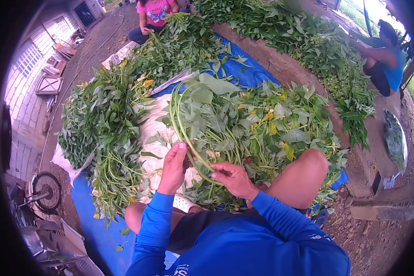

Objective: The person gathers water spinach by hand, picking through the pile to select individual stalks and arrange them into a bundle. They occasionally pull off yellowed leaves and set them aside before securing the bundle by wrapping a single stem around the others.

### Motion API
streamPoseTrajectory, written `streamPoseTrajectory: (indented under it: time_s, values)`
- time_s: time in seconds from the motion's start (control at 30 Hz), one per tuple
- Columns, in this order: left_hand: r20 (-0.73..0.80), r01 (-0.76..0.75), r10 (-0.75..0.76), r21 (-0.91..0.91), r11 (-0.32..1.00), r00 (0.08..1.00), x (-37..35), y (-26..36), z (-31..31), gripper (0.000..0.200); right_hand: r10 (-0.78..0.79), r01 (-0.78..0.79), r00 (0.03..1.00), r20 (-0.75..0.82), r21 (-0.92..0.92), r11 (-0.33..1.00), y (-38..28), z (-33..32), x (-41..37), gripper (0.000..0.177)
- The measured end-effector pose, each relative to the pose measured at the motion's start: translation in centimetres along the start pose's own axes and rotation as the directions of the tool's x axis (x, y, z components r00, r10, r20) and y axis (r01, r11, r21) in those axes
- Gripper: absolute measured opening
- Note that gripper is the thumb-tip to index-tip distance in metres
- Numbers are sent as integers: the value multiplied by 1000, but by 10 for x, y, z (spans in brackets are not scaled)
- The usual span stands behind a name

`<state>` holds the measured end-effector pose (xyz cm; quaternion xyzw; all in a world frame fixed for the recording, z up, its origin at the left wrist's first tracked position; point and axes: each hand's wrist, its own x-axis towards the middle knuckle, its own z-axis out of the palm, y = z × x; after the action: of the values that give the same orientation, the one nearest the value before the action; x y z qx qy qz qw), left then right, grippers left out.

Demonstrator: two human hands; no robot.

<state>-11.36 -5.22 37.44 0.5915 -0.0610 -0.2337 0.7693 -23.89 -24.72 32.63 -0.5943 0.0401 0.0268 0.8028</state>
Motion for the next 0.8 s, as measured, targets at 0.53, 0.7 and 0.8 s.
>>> streamPoseTrajectory:
  time_s: [0.53, 0.7, 0.8]
  values:
    - [43, -29, 44, -308, 951, 998, 20, 29, -35, 32, 241, -198, 940, 241, -188, 962, -14, 3, 18, 40]
    - [137, -23, 78, -362, 932, 988, 15, 33, -45, 33, 226, -176, 925, 306, -182, 968, -21, 7, 18, 35]
    - [149, -39, 99, -361, 932, 984, 11, 36, -45, 35, 212, -194, 939, 271, -92, 977, -23, 5, 18, 29]
